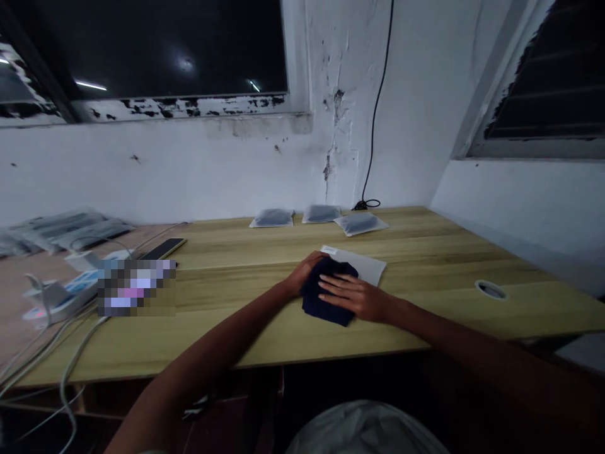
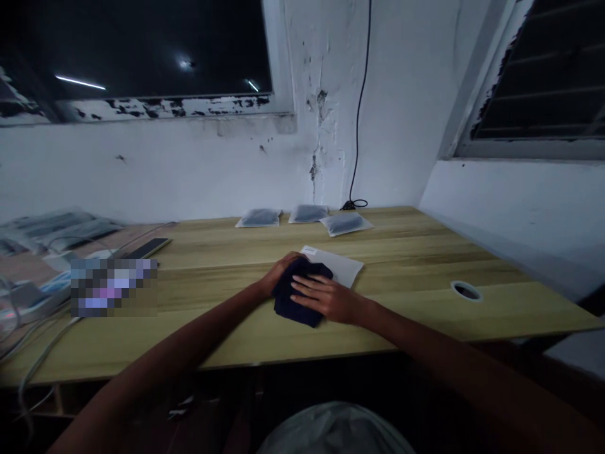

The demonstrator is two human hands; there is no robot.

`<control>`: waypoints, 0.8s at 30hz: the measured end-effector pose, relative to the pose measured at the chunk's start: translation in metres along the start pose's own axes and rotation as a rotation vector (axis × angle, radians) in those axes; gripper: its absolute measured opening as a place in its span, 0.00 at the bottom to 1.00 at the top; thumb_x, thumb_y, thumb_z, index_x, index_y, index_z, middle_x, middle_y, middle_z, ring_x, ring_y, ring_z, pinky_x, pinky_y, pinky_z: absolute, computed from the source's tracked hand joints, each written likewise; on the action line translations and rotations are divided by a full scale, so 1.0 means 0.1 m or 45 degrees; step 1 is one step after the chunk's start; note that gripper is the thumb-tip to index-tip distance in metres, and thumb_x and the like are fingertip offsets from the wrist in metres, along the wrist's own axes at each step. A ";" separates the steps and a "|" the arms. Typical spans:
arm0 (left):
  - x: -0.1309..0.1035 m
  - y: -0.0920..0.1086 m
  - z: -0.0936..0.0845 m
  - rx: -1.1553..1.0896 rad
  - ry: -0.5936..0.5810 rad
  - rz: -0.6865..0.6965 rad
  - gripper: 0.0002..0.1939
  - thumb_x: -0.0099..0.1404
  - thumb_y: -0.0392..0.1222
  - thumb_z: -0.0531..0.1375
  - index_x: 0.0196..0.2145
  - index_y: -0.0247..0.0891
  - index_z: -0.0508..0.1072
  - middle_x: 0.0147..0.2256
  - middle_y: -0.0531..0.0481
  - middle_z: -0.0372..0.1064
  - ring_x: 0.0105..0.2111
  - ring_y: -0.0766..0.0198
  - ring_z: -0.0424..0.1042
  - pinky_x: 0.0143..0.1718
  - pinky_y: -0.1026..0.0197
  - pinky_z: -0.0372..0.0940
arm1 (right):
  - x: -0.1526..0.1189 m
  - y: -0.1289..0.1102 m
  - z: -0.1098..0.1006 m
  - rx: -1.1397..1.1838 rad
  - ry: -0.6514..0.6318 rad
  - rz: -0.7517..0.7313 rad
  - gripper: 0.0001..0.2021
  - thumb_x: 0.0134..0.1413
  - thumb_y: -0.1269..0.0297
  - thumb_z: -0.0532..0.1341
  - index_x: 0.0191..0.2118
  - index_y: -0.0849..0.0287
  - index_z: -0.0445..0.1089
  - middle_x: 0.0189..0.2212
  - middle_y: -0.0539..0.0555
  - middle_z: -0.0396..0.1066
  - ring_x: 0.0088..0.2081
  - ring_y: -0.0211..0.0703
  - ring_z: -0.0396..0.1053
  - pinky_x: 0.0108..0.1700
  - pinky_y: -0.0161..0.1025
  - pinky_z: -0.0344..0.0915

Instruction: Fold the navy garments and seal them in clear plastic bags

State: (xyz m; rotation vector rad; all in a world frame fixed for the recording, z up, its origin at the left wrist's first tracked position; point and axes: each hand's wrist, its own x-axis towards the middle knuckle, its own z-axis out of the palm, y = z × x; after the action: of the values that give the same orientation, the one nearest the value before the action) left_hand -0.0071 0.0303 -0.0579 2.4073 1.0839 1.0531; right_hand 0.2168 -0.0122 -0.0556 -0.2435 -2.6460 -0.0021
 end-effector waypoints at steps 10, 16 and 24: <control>0.00 -0.22 0.16 -0.045 -0.138 0.267 0.18 0.68 0.41 0.55 0.55 0.38 0.67 0.55 0.39 0.64 0.57 0.56 0.62 0.60 0.48 0.56 | -0.09 -0.14 0.04 0.014 -0.067 -0.033 0.23 0.66 0.75 0.48 0.64 0.58 0.57 0.63 0.60 0.57 0.66 0.48 0.49 0.66 0.55 0.53; 0.02 -0.24 0.25 0.042 -0.145 0.287 0.19 0.70 0.39 0.51 0.58 0.41 0.65 0.55 0.43 0.64 0.56 0.59 0.62 0.59 0.49 0.57 | -0.02 -0.15 -0.02 0.123 -0.058 -0.147 0.24 0.66 0.75 0.48 0.65 0.56 0.55 0.63 0.57 0.58 0.65 0.43 0.54 0.65 0.51 0.56; -0.01 -0.16 0.17 0.107 -0.172 0.443 0.26 0.68 0.42 0.54 0.63 0.40 0.58 0.59 0.38 0.59 0.59 0.54 0.58 0.60 0.47 0.55 | -0.15 -0.04 0.02 0.093 -0.173 0.039 0.28 0.63 0.79 0.47 0.66 0.55 0.54 0.65 0.55 0.55 0.67 0.43 0.46 0.67 0.53 0.49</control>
State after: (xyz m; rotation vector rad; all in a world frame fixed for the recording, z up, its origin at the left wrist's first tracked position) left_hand -0.0037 0.0407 -0.0785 2.7572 0.6928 0.9415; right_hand 0.2283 -0.0182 -0.0644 -0.2689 -2.7706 0.1250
